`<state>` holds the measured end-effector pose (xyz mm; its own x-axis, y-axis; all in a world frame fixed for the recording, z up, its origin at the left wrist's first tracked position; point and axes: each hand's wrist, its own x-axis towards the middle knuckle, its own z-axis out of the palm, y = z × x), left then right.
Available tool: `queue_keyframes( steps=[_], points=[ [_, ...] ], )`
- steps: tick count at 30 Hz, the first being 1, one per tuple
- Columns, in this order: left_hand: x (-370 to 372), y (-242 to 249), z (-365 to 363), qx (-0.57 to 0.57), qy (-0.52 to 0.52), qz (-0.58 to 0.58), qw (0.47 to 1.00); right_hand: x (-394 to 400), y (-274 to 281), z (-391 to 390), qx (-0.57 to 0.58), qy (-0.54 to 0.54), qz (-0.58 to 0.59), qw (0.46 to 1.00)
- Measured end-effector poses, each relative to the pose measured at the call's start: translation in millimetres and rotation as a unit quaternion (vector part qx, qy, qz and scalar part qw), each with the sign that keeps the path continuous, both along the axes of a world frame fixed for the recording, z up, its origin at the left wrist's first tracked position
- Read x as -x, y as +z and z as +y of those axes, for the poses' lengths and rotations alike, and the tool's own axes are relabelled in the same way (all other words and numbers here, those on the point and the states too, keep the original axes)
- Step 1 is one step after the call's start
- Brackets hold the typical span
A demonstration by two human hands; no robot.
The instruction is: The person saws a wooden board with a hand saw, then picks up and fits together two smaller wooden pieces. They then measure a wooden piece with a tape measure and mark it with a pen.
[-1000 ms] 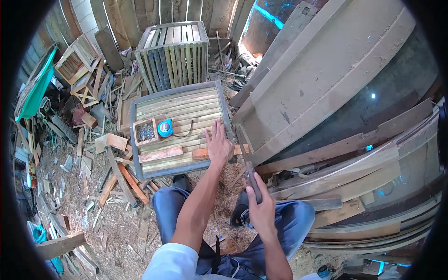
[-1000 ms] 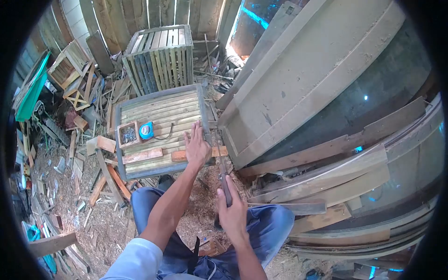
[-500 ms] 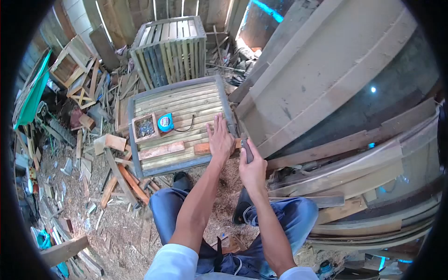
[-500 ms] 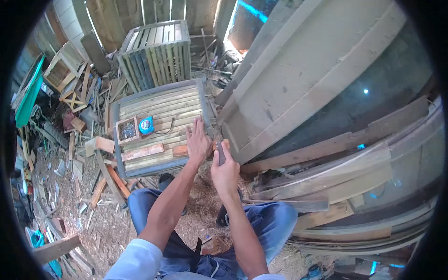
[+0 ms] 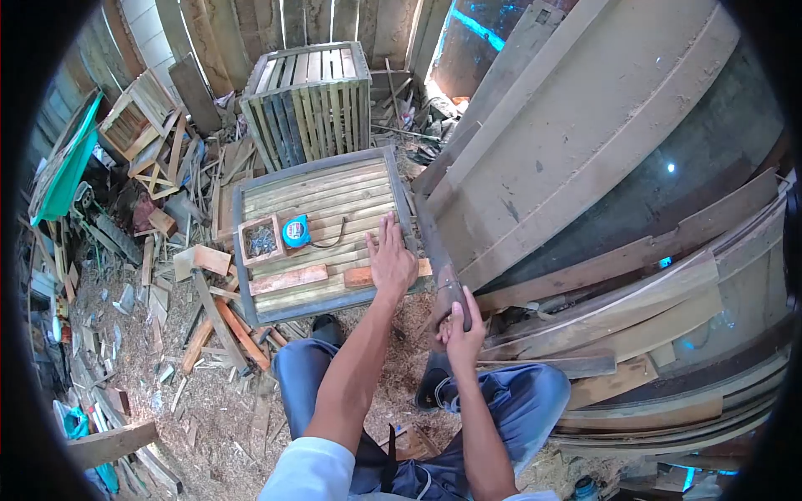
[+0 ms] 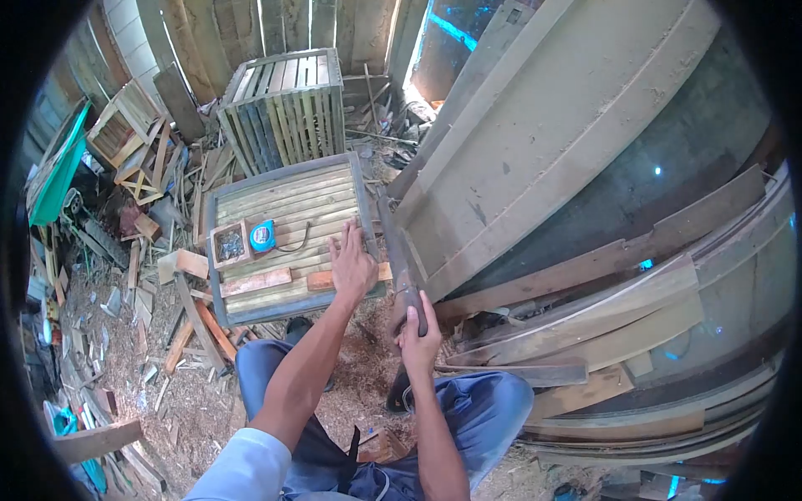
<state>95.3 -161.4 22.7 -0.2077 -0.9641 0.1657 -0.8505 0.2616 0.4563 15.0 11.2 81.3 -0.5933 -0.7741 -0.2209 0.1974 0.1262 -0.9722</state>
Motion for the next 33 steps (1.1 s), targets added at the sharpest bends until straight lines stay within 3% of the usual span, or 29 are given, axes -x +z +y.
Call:
queue_keyframes(
  steps=[3,6,9,13,16,18,21,24,25,27,29,32,33],
  points=[
    [0,1,0,-0.004,-0.001,0.011,1.0,8,67,4,-0.133,0.071,0.171,0.974],
    [-1,1,0,-0.018,0.003,0.021,1.0,3,104,14,-0.081,0.103,0.351,0.927],
    [-1,4,1,-0.02,0.003,0.029,0.999,-8,162,20,-0.135,0.139,0.319,0.928],
    [-2,-3,3,-0.001,-0.002,0.024,1.0,-11,180,14,-0.154,0.15,0.326,0.92],
    [-8,-9,9,0.004,-0.009,0.022,1.0,-8,119,-36,-0.148,0.119,0.313,0.931],
    [-8,-13,-1,0.027,-0.022,0.028,0.999,-16,65,-57,-0.083,0.081,0.352,0.929],
    [-6,-4,-3,0.003,-0.019,0.034,0.999,-20,49,-61,-0.105,0.085,0.364,0.922],
    [-8,-5,1,-0.002,-0.018,0.015,1.0,-23,21,-30,-0.009,0.05,0.327,0.944],
    [-7,-4,3,-0.002,-0.015,0.019,1.0,-17,-22,-22,0.084,0.012,0.425,0.901],
    [-2,-4,4,-0.001,-0.01,0.023,1.0,-8,-38,-12,0.07,-0.005,0.164,0.984],
    [-7,-6,3,0.003,-0.01,0.012,1.0,-7,-42,-10,0.07,-0.042,-0.077,0.994],
    [-4,-3,0,-0.025,-0.007,-0.005,1.0,2,-4,-9,0.032,0.016,-0.02,0.999],
    [-2,-4,0,-0.015,-0.005,0.003,1.0,6,11,-6,-0.01,0.035,0.08,0.996]
  ],
)
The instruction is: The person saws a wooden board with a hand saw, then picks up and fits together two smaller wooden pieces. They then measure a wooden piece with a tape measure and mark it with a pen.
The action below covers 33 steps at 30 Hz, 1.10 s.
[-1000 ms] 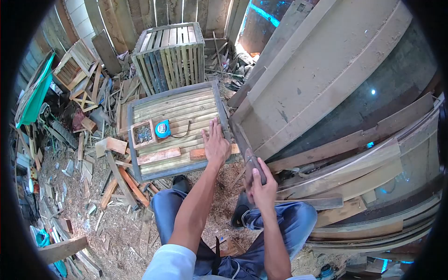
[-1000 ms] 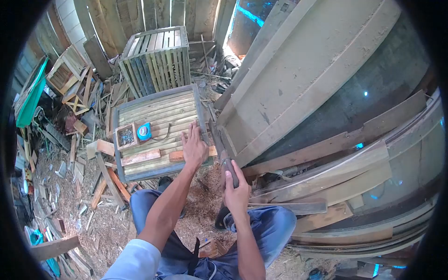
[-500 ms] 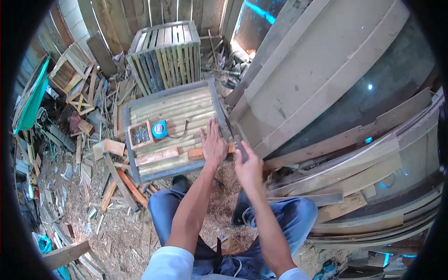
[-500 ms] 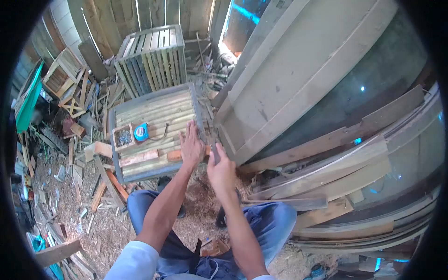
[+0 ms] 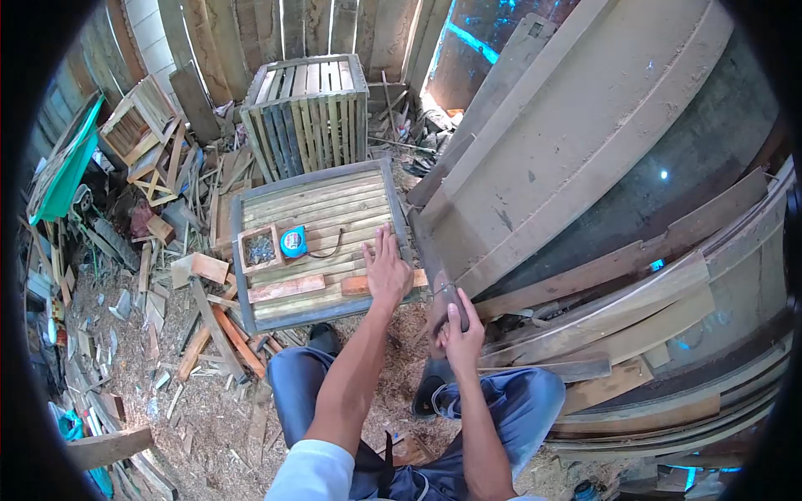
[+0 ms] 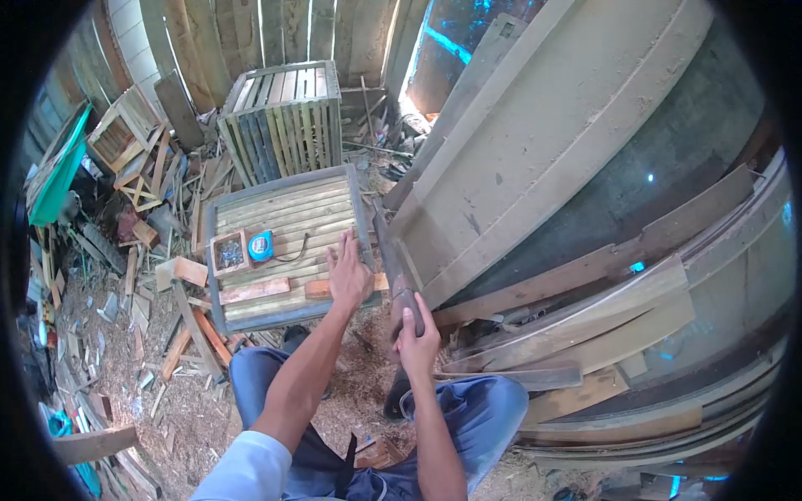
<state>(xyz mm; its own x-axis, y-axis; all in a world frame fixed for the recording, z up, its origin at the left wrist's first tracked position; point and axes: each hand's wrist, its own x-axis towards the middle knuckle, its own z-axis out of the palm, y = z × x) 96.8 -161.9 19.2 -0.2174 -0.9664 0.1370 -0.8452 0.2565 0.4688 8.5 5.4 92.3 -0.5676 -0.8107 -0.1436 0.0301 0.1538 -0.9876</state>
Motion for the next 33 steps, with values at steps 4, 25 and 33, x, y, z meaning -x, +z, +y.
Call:
queue_keyframes(
  steps=[4,25,33],
  points=[
    [-1,-1,-1,0.021,0.004,0.017,1.0,-10,91,24,-0.106,0.059,0.219,0.968],
    [-1,-6,-1,0.028,-0.015,0.022,0.999,-27,-47,-4,0.114,-0.018,0.334,0.936],
    [-1,-4,1,0.03,0.007,0.014,0.999,-25,13,11,-0.017,0.013,0.152,0.988]
  ],
)
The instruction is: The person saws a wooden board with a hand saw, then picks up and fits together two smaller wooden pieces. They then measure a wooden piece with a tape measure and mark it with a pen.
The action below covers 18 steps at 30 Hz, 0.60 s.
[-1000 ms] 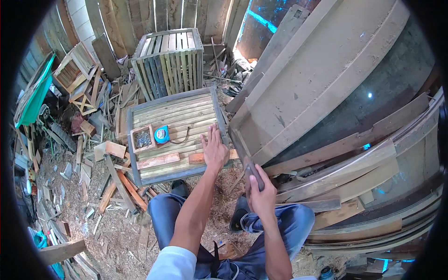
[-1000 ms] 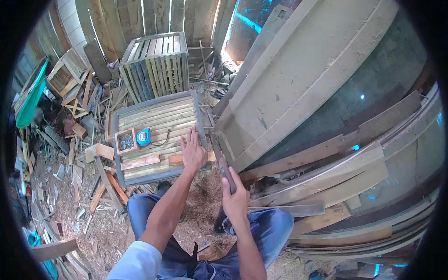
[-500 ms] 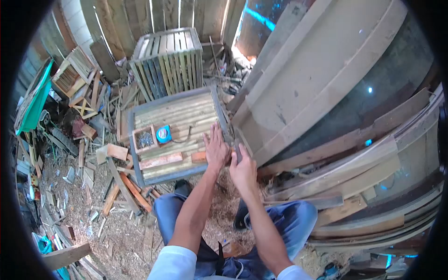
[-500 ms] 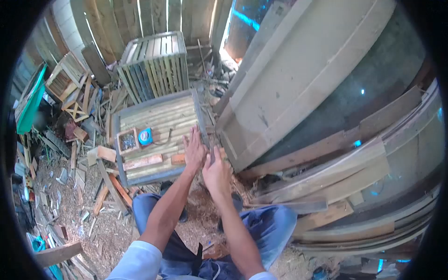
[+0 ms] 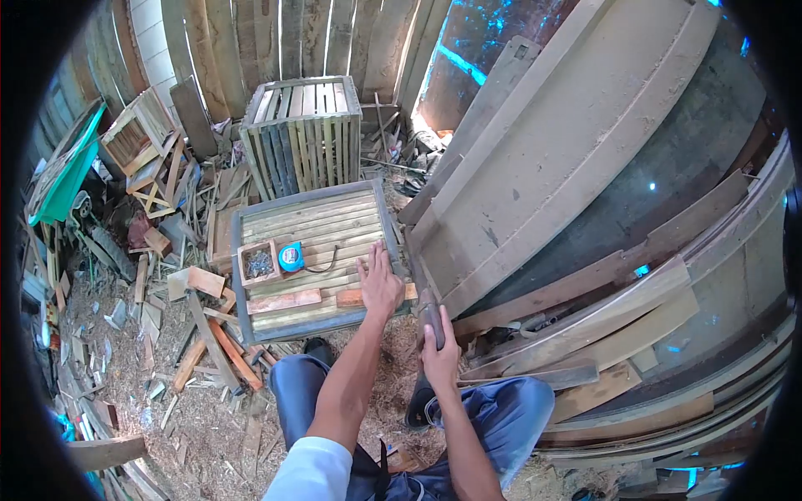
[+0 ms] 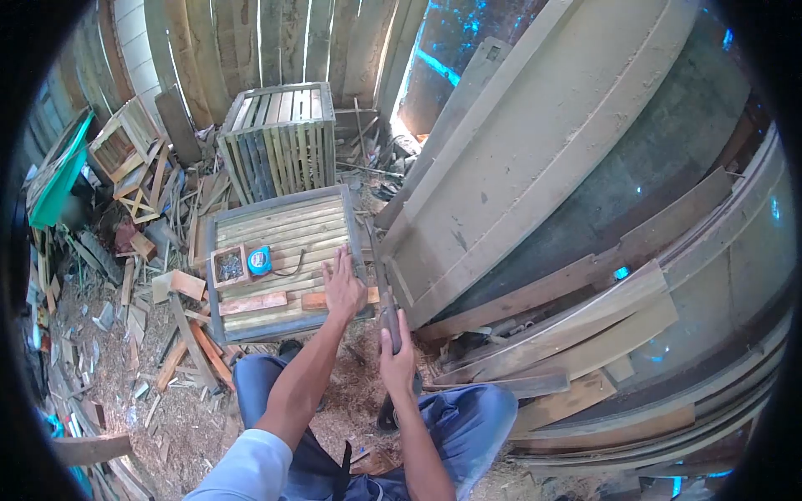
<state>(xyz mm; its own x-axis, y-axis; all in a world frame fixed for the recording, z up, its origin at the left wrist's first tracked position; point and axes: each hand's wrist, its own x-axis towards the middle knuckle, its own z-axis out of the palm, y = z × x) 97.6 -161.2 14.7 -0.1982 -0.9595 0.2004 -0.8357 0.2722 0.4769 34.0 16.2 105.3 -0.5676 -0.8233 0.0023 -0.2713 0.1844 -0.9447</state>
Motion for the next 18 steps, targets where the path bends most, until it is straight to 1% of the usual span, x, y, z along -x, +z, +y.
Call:
queue_keyframes(
  steps=[2,4,5,8,10,12,13,14,16,18],
  points=[
    [1,2,-2,-0.01,-0.001,0.002,1.0,13,1,11,-0.039,0.042,0.118,0.991],
    [2,0,1,-0.012,-0.002,0.008,1.0,7,49,23,-0.05,0.069,0.164,0.983],
    [2,-3,2,-0.005,-0.001,0.014,1.0,-1,102,21,-0.184,0.062,0.05,0.98],
    [-1,-3,-2,-0.006,-0.001,0.024,1.0,-6,130,28,-0.145,0.08,0.119,0.979],
    [-1,-2,1,-0.013,-0.003,0.026,1.0,-17,174,33,-0.188,0.086,0.112,0.972],
    [0,0,1,-0.009,-0.004,0.022,1.0,-20,195,34,-0.224,0.085,0.105,0.965],
    [-1,5,3,-0.018,-0.005,0.016,1.0,-17,191,32,-0.206,0.086,0.119,0.967],
    [-1,6,2,-0.009,-0.012,0.014,1.0,-13,179,25,-0.156,0.088,0.129,0.975],
    [-5,0,3,0.003,-0.02,0.008,1.0,0,133,1,-0.057,0.097,0.148,0.983],
    [-6,-4,11,-0.005,-0.029,0.006,1.0,1,61,-46,-0.073,0.06,0.124,0.988]
  ],
)
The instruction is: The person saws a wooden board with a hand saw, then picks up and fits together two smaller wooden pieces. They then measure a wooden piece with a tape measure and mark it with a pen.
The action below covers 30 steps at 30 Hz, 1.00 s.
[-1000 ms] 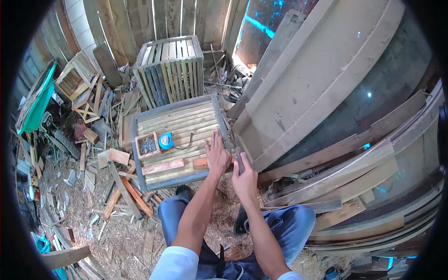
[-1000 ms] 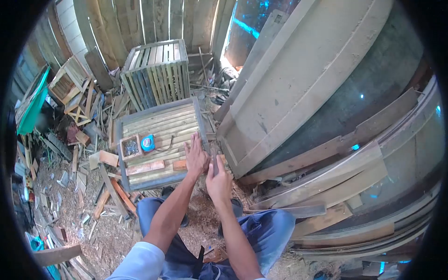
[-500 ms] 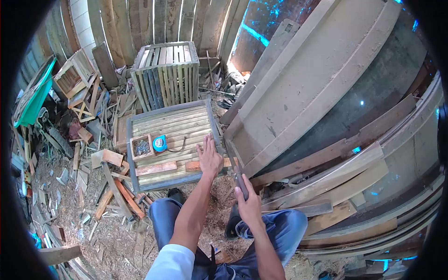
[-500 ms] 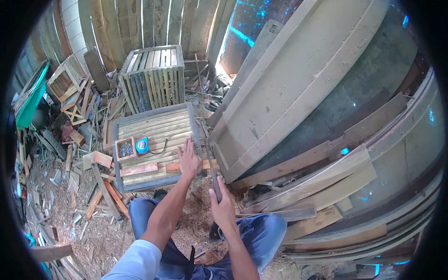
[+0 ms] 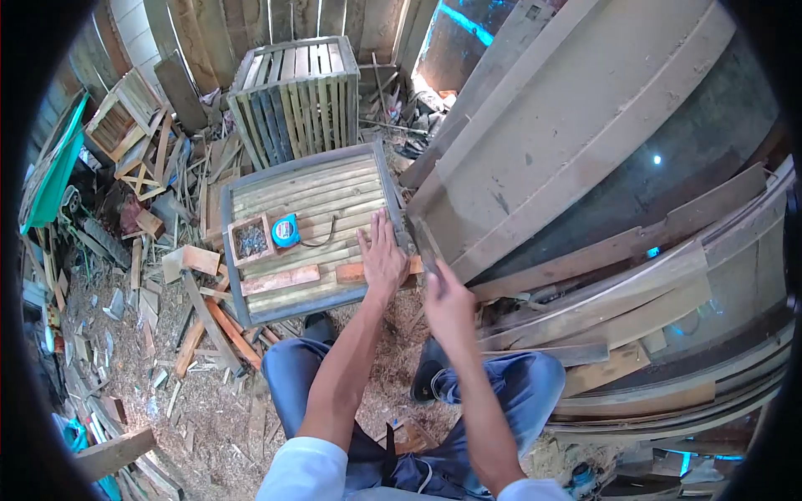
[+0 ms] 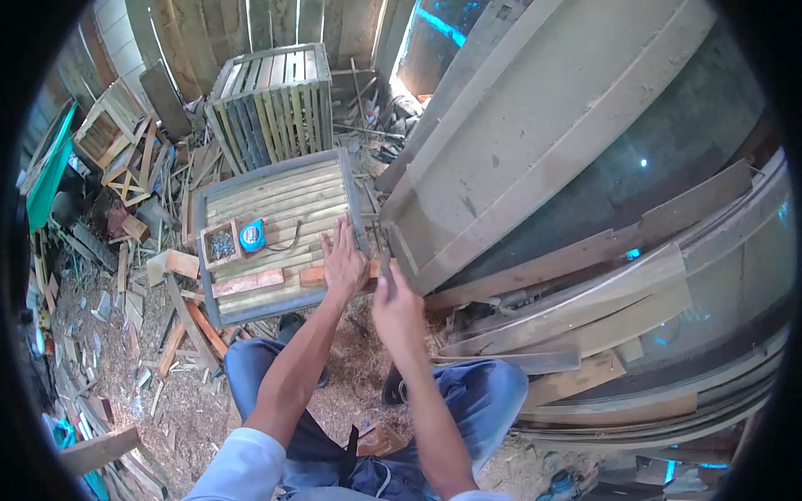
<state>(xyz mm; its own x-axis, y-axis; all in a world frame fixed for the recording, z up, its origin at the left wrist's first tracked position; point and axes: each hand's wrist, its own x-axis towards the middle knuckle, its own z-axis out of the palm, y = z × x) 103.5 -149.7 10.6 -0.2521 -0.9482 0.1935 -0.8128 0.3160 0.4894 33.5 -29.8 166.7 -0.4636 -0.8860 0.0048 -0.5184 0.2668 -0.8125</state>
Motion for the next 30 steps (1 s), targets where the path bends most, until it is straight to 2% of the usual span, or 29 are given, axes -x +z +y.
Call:
queue_keyframes(
  steps=[2,3,6,7,9,11,14,16,18,20,22,25,28,30],
  points=[
    [0,5,-16,0.02,-0.003,-0.007,1.0,-14,-47,-18,0.041,-0.036,0.115,0.992],
    [0,-1,-18,0.03,-0.001,-0.016,0.999,-16,-56,-18,0.055,-0.046,0.113,0.991],
    [-1,10,-12,0.012,0.001,-0.032,0.999,-2,-68,3,0.122,-0.016,-0.007,0.992],
    [0,8,-12,0.016,0.003,-0.02,1.0,4,-80,14,0.18,-0.007,0.041,0.983],
    [6,6,-10,0.019,0.011,-0.002,1.0,14,-141,38,0.178,-0.03,-0.036,0.983],
    [5,5,-8,0.017,0.02,-0.005,1.0,7,-147,45,0.182,-0.075,-0.245,0.949],
    [5,3,-11,0.009,0.029,0.004,1.0,7,-113,45,0.163,-0.079,-0.387,0.904],
    [7,3,-12,0.011,0.033,0.012,0.999,8,-67,48,0.077,-0.07,-0.233,0.967],
    [10,1,-11,0.014,0.035,0.018,0.999,12,-29,60,-0.007,-0.04,-0.038,0.998],
    [9,1,-12,0.024,0.035,0.016,0.999,1,24,74,-0.047,-0.045,-0.076,0.995],
    [8,-2,-14,0.025,0.035,0.016,0.999,-5,57,87,-0.032,-0.017,-0.022,0.999],
    [9,0,-11,0.015,0.035,0.025,0.999,-15,103,95,-0.104,-0.015,-0.01,0.994],
    [4,8,-13,0.001,0.026,0.011,1.0,-14,110,76,-0.084,0.004,0.006,0.996],
    [1,8,-11,-0.005,0.011,-0.016,1.0,-12,73,34,-0.052,-0.001,-0.017,0.999]
  ],
)
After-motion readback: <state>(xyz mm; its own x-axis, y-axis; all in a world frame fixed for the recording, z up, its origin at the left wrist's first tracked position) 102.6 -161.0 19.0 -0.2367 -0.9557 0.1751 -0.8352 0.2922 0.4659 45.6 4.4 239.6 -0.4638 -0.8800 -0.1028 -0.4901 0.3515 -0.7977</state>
